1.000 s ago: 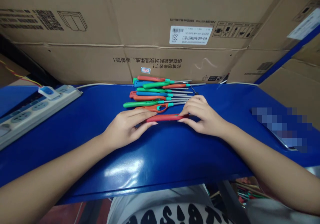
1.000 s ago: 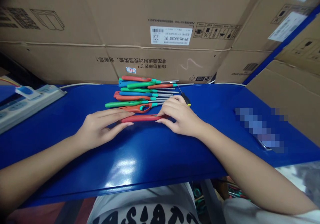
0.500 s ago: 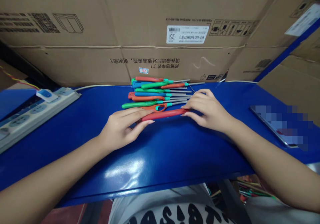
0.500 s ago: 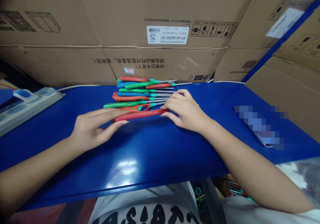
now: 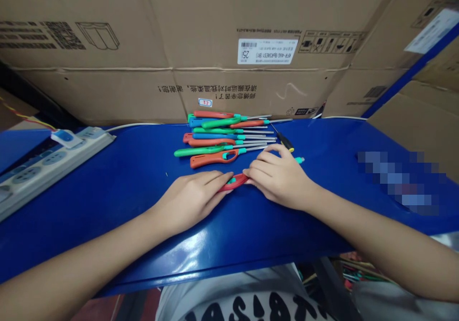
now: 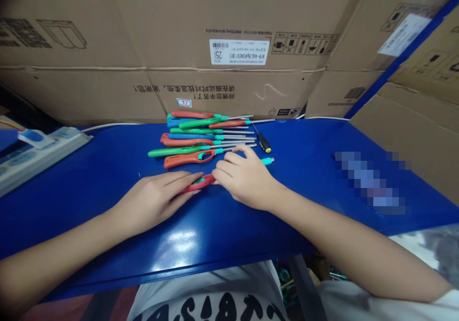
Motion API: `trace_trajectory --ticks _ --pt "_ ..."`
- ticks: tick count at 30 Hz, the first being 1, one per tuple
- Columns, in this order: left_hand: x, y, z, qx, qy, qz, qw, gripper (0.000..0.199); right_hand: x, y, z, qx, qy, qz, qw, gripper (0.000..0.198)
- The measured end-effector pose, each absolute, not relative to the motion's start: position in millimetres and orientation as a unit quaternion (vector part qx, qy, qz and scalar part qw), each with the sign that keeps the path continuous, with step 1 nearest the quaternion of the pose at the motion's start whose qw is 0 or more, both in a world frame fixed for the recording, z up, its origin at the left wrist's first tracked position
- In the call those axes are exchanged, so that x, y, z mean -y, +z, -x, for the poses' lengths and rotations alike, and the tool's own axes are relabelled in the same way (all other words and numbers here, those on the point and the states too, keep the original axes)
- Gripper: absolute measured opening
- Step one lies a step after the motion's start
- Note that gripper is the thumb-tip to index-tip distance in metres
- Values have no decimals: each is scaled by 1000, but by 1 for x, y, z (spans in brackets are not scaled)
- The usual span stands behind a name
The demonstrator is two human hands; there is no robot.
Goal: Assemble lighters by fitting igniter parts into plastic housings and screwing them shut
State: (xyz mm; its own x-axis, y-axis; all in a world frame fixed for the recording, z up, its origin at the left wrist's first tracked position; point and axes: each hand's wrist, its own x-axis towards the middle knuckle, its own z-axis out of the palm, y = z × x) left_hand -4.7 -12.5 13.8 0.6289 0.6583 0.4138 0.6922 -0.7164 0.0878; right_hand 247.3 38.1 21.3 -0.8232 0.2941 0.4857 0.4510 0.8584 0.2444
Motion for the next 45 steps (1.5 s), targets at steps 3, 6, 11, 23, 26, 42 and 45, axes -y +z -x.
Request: trace_trajectory --ticks 3,6,11,23,26,42,45 --pt "14 15 5 392 -200 896 58 30 -41 21 -248 935 -161 239 208 24" --pt "11 16 10 402 -196 892 73 29 -52 26 -260 916 -166 309 192 31" --pt "4 19 19 414 -195 884 99 31 -76 31 -290 895 -165 374 177 41" --pt "1 18 22 412 -193 886 90 32 -80 28 -291 931 -117 263 224 11" --pt "3 16 19 400 -201 890 81 31 -72 28 -281 939 -111 240 220 14" --pt "16 14 1 402 -211 891 -14 27 -51 14 -253 959 -96 167 210 21" --pt "14 15 2 411 -239 878 -61 27 -56 13 -257 957 -61 183 215 21"
